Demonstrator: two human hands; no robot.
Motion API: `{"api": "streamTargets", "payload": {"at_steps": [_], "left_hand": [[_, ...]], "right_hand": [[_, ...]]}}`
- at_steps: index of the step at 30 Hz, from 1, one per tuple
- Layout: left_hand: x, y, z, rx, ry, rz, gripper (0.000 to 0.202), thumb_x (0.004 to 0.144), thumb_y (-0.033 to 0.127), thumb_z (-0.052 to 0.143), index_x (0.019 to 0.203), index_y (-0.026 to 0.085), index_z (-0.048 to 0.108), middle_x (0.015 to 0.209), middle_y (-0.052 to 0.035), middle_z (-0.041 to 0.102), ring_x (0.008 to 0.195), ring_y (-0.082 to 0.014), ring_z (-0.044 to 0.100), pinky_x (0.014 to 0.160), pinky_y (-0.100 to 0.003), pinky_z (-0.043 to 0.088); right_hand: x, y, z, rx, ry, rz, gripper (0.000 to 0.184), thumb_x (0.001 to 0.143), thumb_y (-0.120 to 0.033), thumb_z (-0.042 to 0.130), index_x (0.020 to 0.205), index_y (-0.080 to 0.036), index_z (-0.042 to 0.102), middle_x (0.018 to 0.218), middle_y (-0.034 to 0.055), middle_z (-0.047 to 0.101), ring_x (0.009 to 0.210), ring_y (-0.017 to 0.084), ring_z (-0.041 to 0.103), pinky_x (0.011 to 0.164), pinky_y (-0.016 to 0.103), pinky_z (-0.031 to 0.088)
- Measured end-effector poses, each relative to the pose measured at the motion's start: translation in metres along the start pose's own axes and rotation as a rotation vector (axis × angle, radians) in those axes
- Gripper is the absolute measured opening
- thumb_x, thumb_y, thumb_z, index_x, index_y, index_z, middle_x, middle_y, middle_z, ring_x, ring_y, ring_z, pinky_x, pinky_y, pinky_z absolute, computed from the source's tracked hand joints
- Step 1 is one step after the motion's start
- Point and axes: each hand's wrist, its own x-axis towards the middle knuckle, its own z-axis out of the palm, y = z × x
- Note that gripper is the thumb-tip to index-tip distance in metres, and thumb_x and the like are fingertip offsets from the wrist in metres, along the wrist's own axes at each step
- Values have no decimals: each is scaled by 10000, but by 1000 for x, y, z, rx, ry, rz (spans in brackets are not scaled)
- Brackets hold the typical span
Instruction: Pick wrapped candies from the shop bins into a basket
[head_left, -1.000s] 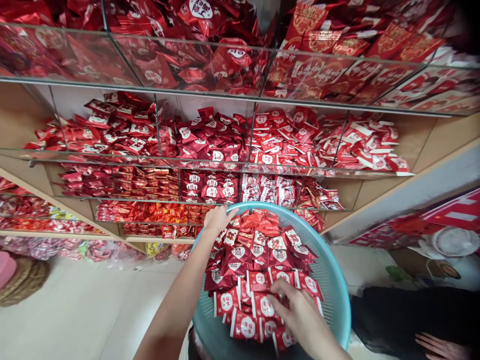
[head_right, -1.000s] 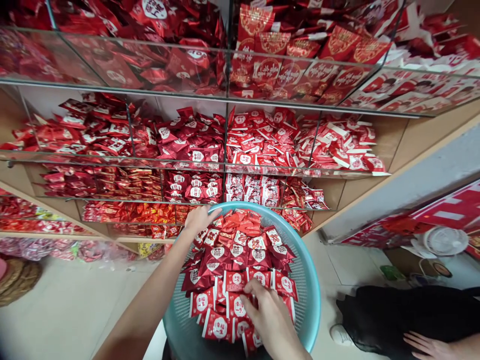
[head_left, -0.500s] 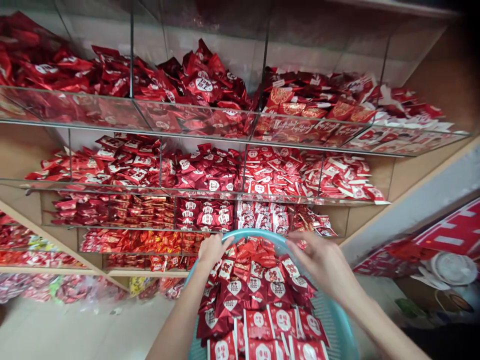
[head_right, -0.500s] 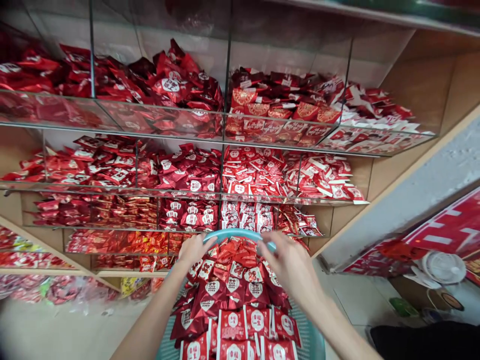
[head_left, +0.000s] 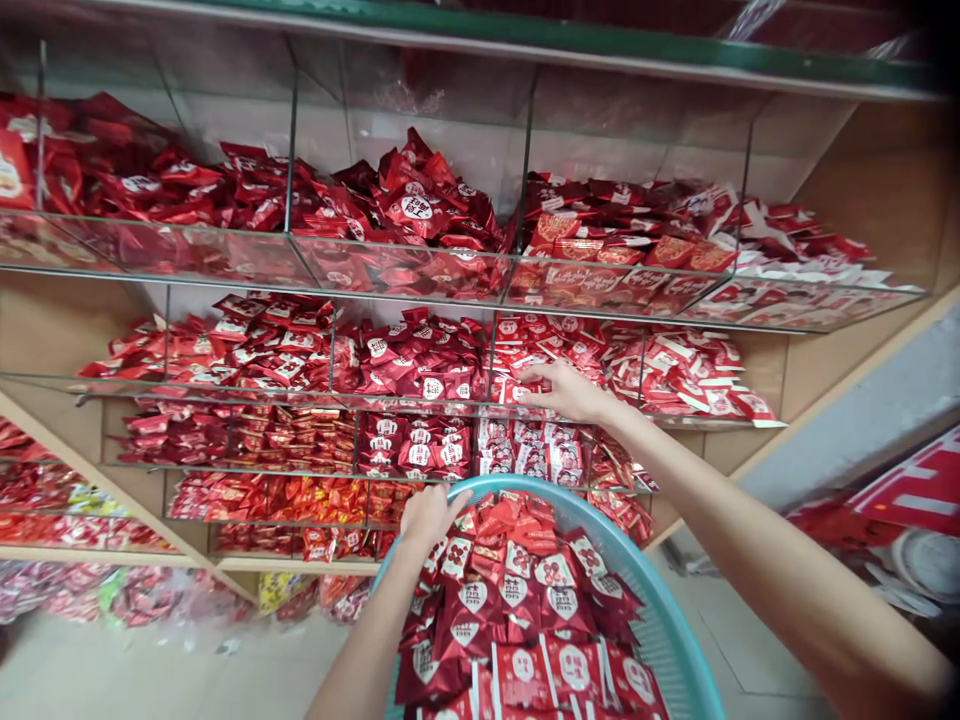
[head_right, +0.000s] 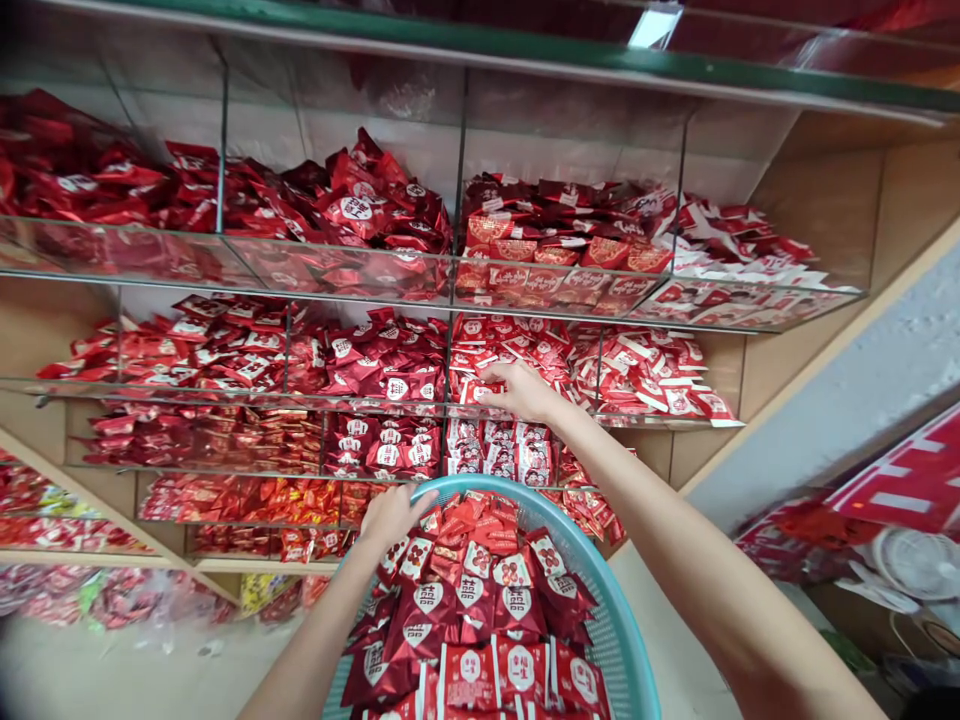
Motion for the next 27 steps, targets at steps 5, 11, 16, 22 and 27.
{"api": "streamTargets", "payload": {"at_steps": [5,11,16,22,27], "left_hand": [[1,0,0,14,5,5,682,779,661,126,871,179,600,801,-112,669,774,-267,633,649,-341,452],[2,0,1,17,3,9,675,779,660,134,873,183,601,795,-118,670,764,-274,633,655,-358,457],[2,0,2,10,-1,5,707,759,688,125,877,182,605,812,-121,668,779,-270,631,670,-357,455],[0,4,-2,22,-22,3,739,747,702,109,908,175,601,838,-119,664,802,-264,625,675,-342,451],[0,5,-3,23,-43,-10,741,749,698,110,934,171,596,876,-125,658,826,-257,619,703,-337,445]], "right_hand": [[3,0,-1,40,-32,-5,318,703,-286,634,996,-162,613,994,73,661,908,199,604,811,322,444],[-2,2,-2,135,0,-18,242,693,-345,621,837,-152,637,841,44,666,767,172,596,712,291,448],[-11,-3,-6,236,73,31,249,684,-384,616,754,-148,646,743,29,656,685,155,575,658,275,436],[-34,-16,-20,337,305,133,236,705,-379,612,774,-157,651,733,38,651,648,146,560,637,285,434],[-81,-61,-20,561,459,254,165,697,-343,650,805,-218,640,729,-1,632,629,114,541,605,252,426]]}}
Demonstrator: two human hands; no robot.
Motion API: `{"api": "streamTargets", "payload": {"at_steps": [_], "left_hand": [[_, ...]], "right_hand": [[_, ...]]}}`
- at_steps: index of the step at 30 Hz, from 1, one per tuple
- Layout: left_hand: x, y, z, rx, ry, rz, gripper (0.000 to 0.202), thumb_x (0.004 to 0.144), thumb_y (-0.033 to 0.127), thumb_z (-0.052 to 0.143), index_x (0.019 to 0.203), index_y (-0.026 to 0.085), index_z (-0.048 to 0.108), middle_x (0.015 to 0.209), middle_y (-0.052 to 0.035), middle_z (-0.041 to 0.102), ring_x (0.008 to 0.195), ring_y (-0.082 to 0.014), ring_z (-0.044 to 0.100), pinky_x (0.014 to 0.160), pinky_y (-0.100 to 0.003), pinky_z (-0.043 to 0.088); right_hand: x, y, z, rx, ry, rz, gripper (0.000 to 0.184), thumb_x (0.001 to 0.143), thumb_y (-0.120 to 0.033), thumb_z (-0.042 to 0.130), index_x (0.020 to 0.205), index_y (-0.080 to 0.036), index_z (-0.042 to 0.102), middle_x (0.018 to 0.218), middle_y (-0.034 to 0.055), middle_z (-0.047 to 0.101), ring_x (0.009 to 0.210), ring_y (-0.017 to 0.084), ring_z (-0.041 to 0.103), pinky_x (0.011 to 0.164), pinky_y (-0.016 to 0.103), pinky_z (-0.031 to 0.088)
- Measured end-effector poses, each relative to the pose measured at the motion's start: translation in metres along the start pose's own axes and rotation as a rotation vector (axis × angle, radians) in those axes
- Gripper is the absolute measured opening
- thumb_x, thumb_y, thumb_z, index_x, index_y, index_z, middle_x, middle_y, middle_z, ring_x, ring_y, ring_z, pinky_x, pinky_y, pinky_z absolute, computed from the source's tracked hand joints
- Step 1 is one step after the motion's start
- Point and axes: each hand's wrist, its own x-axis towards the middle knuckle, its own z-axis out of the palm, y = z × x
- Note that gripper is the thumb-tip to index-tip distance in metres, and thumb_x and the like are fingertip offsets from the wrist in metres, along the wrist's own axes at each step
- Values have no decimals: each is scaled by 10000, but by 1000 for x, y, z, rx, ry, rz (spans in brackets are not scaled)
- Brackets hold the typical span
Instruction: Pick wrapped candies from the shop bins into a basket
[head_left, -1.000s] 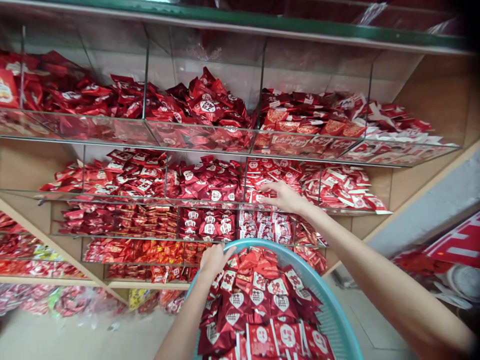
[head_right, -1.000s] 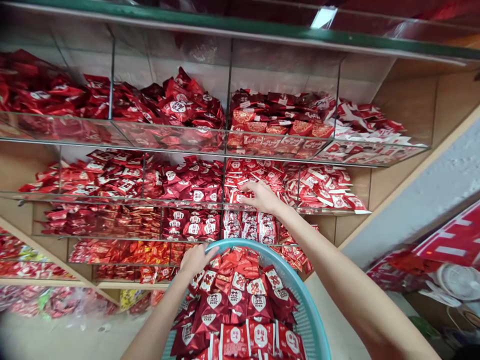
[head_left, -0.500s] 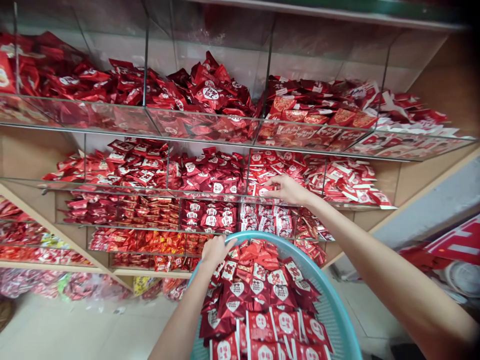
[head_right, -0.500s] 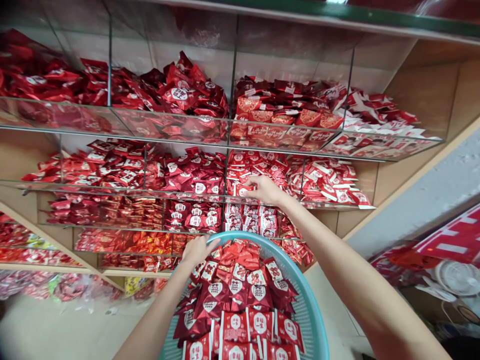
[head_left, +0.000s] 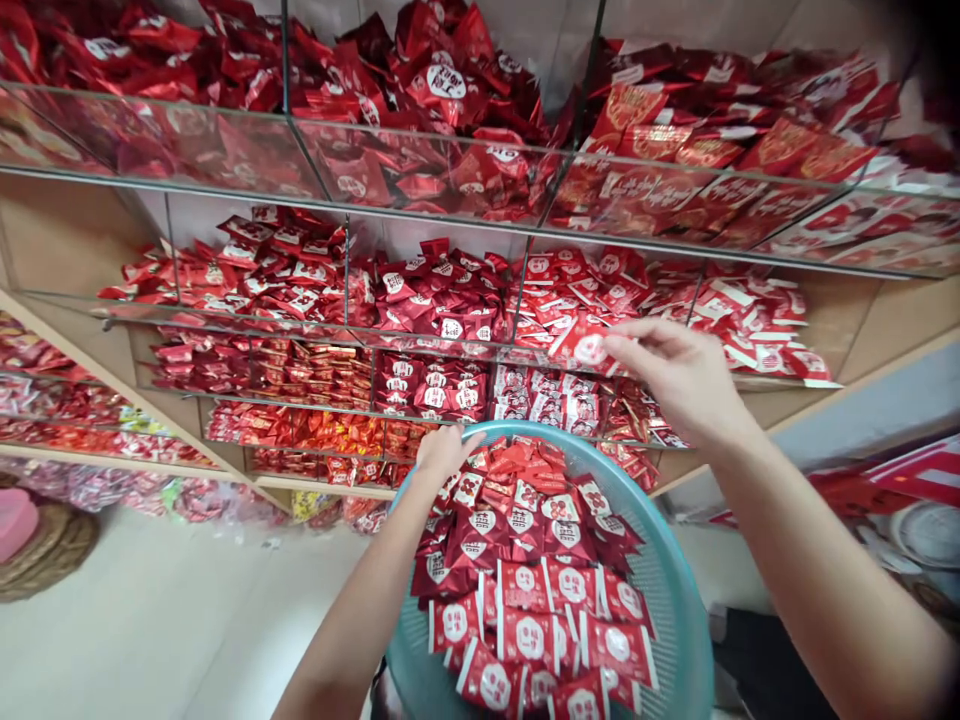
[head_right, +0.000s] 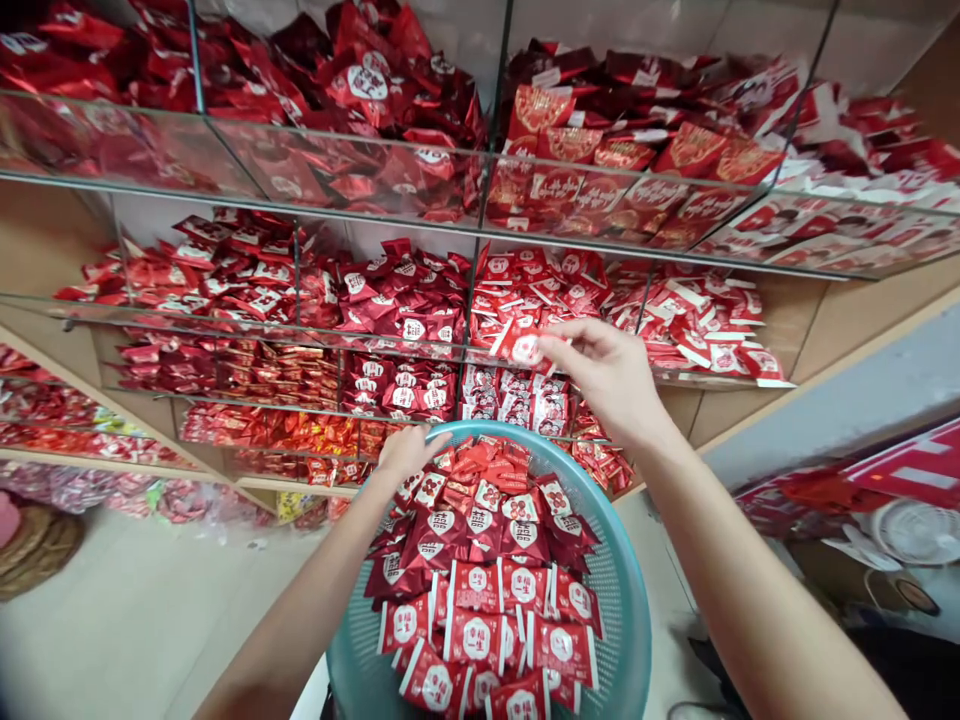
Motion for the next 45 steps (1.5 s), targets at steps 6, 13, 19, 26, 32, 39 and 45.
{"api": "streamTargets", "payload": {"at_steps": [6,13,19,26,32,39,45], "left_hand": [[0,0,3,-4,-3,-1,736,752,694,102,922,174,595,856,-122,658,808,-254,620,698,-340,447],[0,1,4,-2,-11,-1,752,753,693,89,941,169,593,884,-128,652,846,-265,612,721,-358,445],[0,1,2,-3,-12,-2,747,754,692,104,924,161,601,869,-127,654,840,-256,615,725,-336,446],[1,-1,4,-5,18,22,793,722,725,70,925,169,598,838,-123,659,800,-274,620,684,-363,455],[3,-2,6,4,24,22,785,720,728,77,905,171,597,837,-114,660,791,-267,623,682,-354,456],[1,-2,5,0,27,15,757,739,709,94,920,178,602,850,-118,663,809,-265,623,695,-350,450],[1,-4,4,-8,31,-5,715,767,677,121,902,171,609,839,-131,665,809,-259,627,692,-335,444]], "right_hand": [[-110,21,52,195,-478,421,198,742,-392,591,773,-200,627,717,0,623,646,126,534,622,270,433],[-173,50,102,307,-703,578,241,710,-411,608,720,-171,624,658,-6,601,599,118,512,581,249,408],[-190,49,122,174,-784,528,141,705,-289,596,673,-158,640,601,-10,594,561,113,494,547,233,381],[-205,43,132,50,-836,498,105,710,-254,579,705,-170,643,639,-7,626,579,118,529,540,215,380],[-177,26,110,-166,-688,273,170,800,-327,501,821,-219,631,771,11,667,695,155,594,659,260,417],[-90,25,30,-195,-262,148,251,820,-418,457,823,-218,609,750,17,647,594,154,572,567,270,443],[-20,30,-21,-310,16,34,258,797,-423,486,879,-199,586,509,-18,549,413,132,491,422,242,367]]}}
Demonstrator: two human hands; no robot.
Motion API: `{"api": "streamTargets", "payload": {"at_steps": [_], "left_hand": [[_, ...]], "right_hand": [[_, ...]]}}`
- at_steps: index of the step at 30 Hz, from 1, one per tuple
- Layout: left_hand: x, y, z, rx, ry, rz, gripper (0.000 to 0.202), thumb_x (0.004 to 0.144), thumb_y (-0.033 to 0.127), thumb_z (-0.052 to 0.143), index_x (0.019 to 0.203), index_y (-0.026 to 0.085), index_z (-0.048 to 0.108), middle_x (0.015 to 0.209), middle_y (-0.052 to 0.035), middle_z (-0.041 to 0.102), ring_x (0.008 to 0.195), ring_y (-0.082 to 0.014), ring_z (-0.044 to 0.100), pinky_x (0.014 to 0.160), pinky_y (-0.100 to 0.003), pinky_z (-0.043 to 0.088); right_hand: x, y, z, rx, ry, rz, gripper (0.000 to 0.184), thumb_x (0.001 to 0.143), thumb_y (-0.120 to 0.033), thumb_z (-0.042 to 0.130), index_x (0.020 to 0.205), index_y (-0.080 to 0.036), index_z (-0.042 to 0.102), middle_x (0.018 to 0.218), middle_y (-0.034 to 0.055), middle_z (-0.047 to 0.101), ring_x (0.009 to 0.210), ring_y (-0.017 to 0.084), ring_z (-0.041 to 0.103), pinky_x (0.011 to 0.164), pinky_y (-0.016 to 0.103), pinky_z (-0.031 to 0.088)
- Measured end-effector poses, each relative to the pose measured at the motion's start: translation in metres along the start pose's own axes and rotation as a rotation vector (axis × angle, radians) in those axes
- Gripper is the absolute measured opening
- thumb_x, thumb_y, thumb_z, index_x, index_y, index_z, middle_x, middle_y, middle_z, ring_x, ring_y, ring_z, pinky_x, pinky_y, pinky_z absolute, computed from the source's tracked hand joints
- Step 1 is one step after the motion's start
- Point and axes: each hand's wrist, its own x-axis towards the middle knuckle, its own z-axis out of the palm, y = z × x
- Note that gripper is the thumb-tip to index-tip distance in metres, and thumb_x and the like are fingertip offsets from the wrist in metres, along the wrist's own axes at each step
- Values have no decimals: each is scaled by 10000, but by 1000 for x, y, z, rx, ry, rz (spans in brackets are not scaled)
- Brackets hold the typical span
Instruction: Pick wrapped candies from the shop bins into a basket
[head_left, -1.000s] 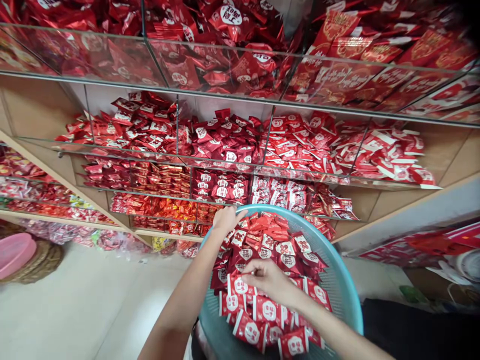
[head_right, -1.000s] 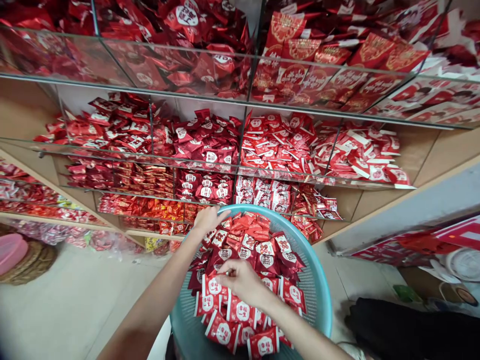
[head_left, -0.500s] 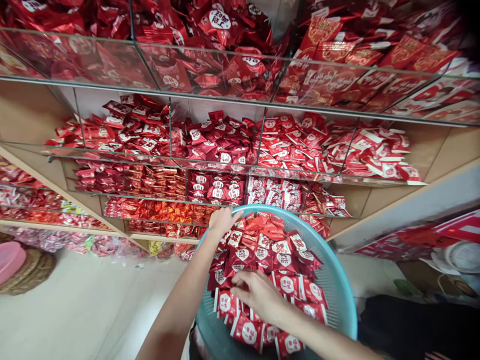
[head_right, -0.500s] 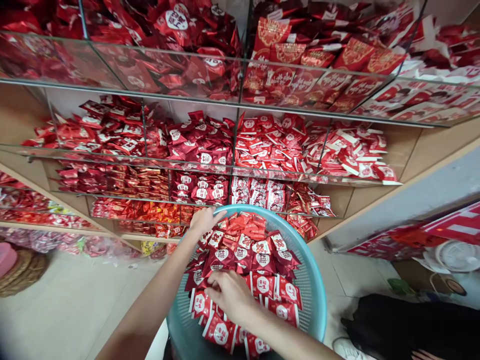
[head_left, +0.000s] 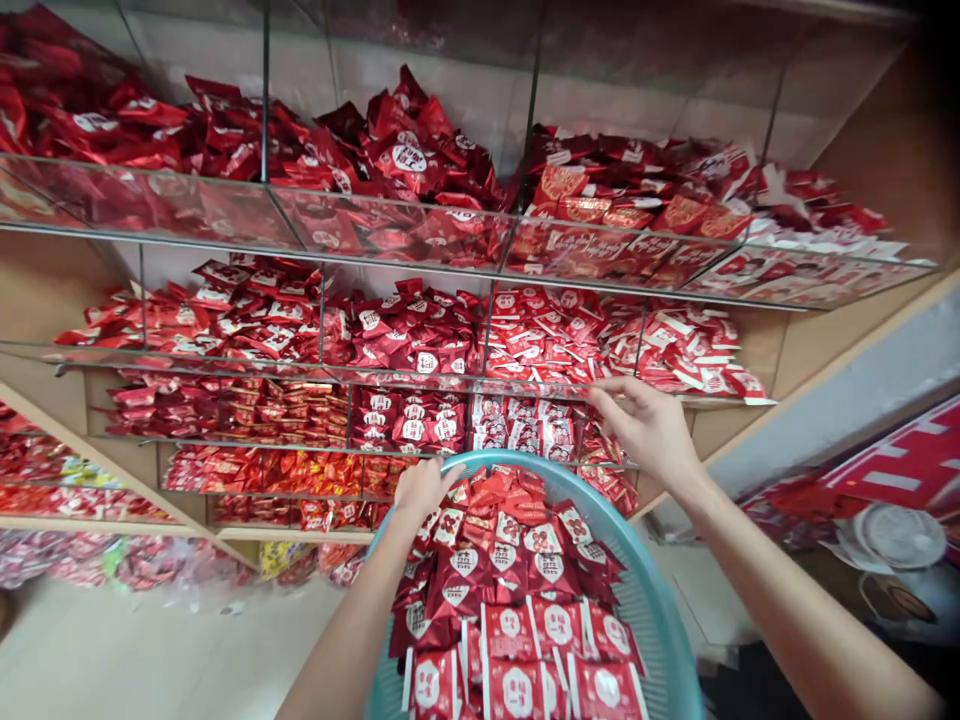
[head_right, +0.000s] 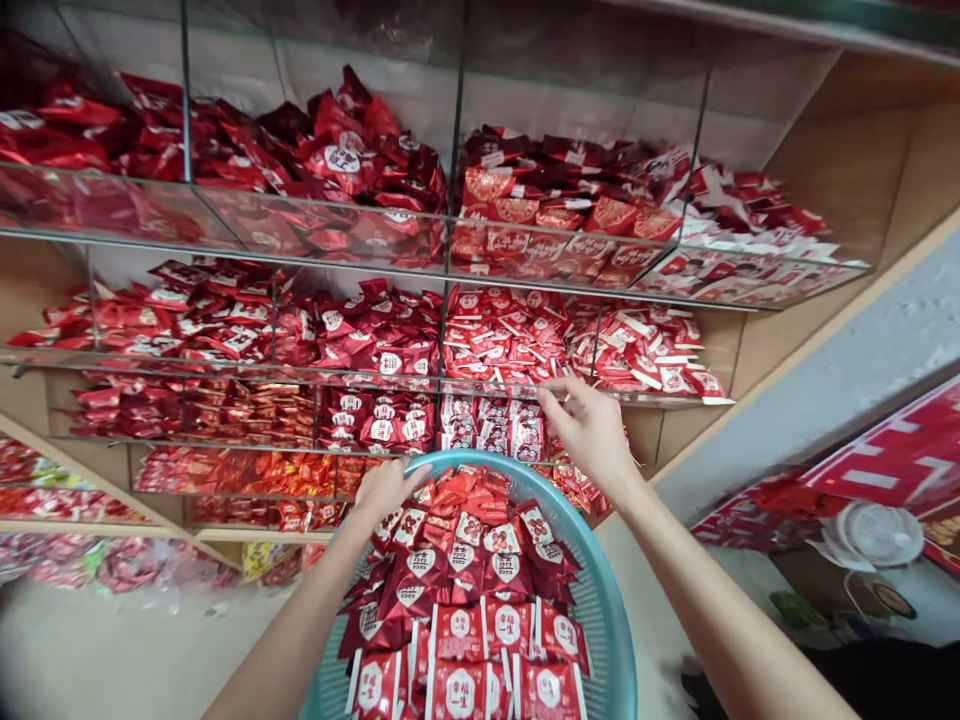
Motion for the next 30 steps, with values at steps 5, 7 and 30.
{"api": "streamTargets", "payload": {"at_steps": [5,7,30], "left_hand": [[-1,1,-2,-8,1,4,698,767,675,132,891,180,608,826,-122,670,797,-264,631,677,-336,443],[-2,2,-4,-5,-6,-5,691,778,662,134,902,175,610,837,-126,669,808,-263,630,679,-330,441],[-1,-1,-4,-37,-3,-3,694,760,684,148,884,175,603,822,-117,673,799,-265,634,685,-329,445]], "right_hand": [[56,13,4,-177,30,-210,219,793,-320,483,900,-177,610,723,36,640,618,162,584,594,276,438],[74,16,11,-235,6,-275,206,780,-272,480,900,-172,615,814,54,650,715,175,596,676,289,448],[115,23,22,-779,-36,-16,484,792,-460,478,1173,-162,454,1101,173,563,925,302,581,689,368,440]]}}
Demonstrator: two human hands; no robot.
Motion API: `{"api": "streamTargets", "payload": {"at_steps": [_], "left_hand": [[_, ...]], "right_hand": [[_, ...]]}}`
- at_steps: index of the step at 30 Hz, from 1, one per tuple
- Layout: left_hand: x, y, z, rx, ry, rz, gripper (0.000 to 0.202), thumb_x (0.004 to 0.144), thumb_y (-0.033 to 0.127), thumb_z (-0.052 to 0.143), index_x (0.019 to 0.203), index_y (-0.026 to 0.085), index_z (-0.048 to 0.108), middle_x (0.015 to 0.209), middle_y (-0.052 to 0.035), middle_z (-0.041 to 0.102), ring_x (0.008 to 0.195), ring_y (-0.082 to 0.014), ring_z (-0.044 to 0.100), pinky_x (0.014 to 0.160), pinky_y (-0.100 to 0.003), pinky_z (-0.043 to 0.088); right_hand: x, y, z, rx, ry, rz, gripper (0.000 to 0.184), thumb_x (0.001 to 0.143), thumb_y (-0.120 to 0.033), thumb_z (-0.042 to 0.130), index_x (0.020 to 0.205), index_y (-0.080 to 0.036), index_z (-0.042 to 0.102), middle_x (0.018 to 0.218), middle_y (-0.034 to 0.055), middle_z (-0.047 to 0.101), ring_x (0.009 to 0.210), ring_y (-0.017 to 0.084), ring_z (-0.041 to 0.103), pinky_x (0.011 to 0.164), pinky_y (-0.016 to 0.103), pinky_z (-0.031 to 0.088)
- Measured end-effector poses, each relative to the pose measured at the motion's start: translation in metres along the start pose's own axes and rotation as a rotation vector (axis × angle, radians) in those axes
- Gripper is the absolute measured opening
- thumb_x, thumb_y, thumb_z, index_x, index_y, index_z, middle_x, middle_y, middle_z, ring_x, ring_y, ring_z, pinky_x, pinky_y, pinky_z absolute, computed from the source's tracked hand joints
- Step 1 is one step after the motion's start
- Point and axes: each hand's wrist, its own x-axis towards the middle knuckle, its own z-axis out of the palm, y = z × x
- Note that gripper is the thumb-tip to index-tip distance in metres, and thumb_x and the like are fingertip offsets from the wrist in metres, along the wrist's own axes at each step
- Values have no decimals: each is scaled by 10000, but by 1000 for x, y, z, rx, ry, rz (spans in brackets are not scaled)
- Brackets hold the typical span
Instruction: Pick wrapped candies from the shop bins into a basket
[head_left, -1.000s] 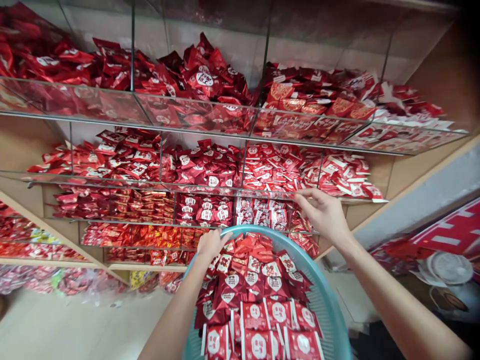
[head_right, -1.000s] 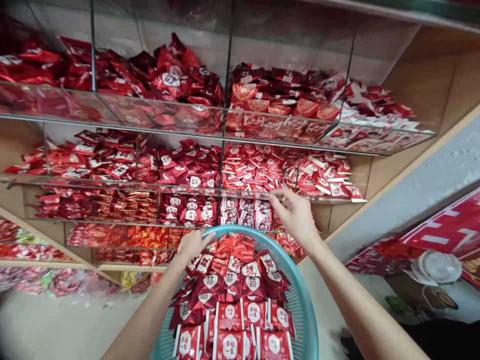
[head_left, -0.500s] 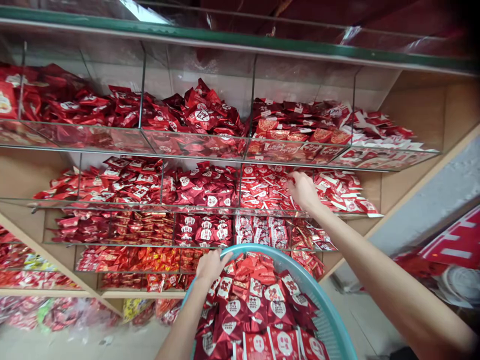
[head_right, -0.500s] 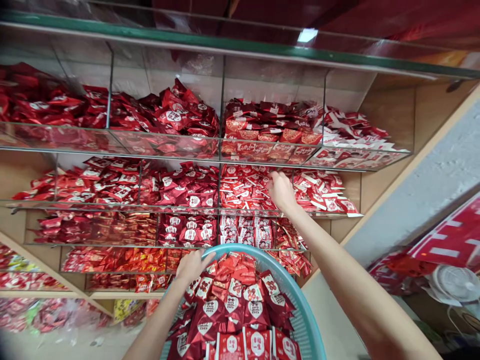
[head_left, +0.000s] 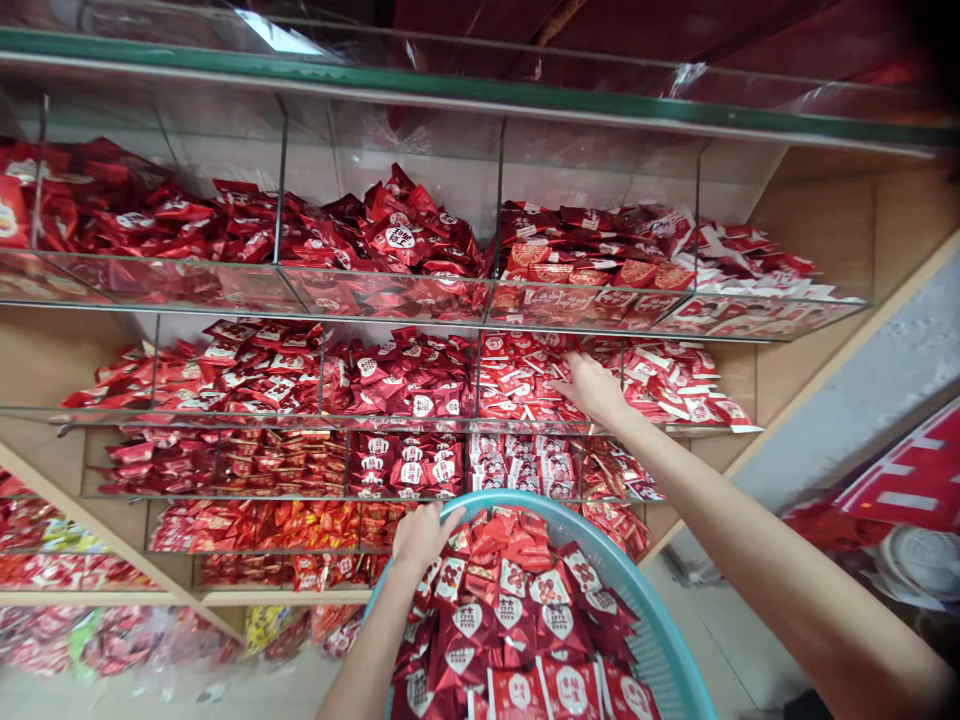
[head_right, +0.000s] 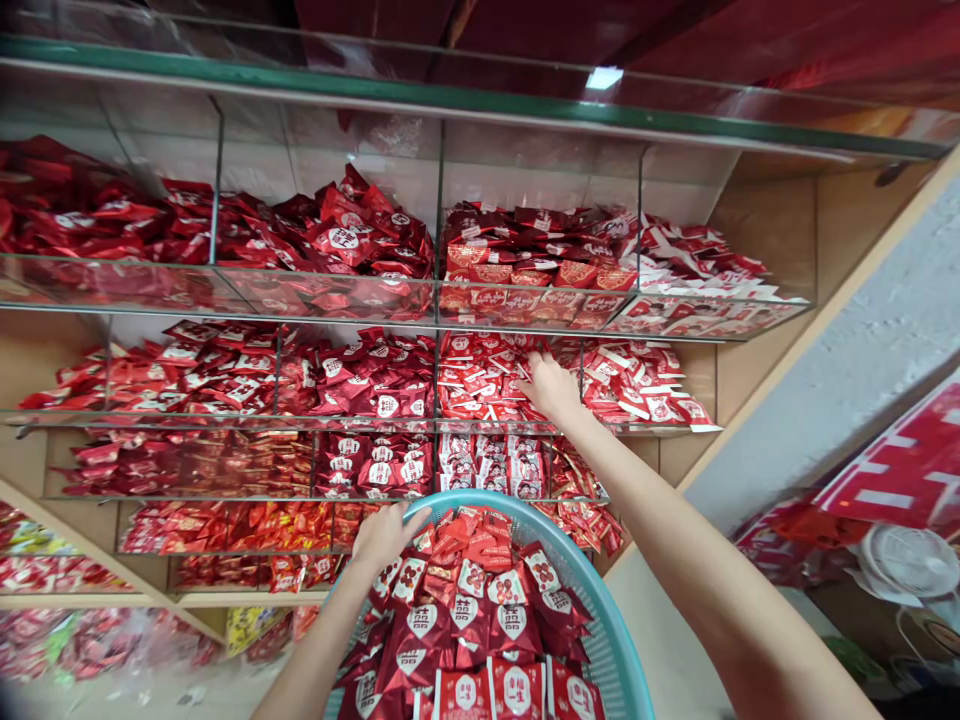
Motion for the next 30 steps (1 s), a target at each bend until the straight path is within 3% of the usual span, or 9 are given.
{"api": "streamTargets", "payload": {"at_steps": [8,10,13,15,18,21,25,30], "left_hand": [[-1,1,-3,0,-6,0,689,767,676,150,880,170,604,823,-120,674,806,-267,634,689,-331,441],[0,0,-2,-1,0,10,693,763,681,142,868,174,602,809,-119,675,796,-268,636,683,-336,444],[1,-1,1,-3,5,14,691,764,680,143,861,174,604,805,-116,674,795,-263,635,683,-331,445],[1,-1,2,4,16,12,677,774,668,147,877,179,605,818,-114,673,804,-260,633,687,-329,445],[1,-1,4,20,26,7,668,783,656,150,919,184,603,837,-114,671,806,-254,630,685,-327,445],[0,1,3,29,15,5,678,781,659,143,929,183,603,846,-116,671,804,-247,629,680,-318,442],[-1,4,0,25,-14,1,710,756,690,137,924,182,604,863,-116,668,824,-243,624,696,-311,439],[0,5,0,54,-30,-1,751,741,707,107,945,175,597,871,-123,660,835,-256,618,713,-335,441]], "right_hand": [[-7,7,-4,109,127,32,304,851,-349,396,989,-164,593,896,149,661,829,271,618,670,336,426],[-15,6,-9,301,230,37,301,847,-369,403,948,-163,598,811,124,666,758,253,628,636,327,437],[-38,-4,-20,875,271,113,335,787,-475,481,899,-172,570,666,52,629,554,186,609,480,273,437],[-58,-15,-27,1239,158,203,355,713,-511,567,859,-187,546,618,-1,587,461,141,575,391,227,405],[-92,-31,-32,1513,-41,285,341,654,-464,657,816,-194,526,579,-49,536,430,100,556,355,175,371],[-129,-43,-24,1597,-201,343,301,697,-434,637,825,-193,508,522,-57,526,421,91,541,363,161,363],[-184,-56,5,1618,-371,423,257,758,-436,573,834,-208,479,472,-57,543,386,76,490,381,159,354],[-232,-66,37,1770,-582,659,264,746,-427,593,857,-235,450,504,-78,505,403,80,515,353,147,315]]}}
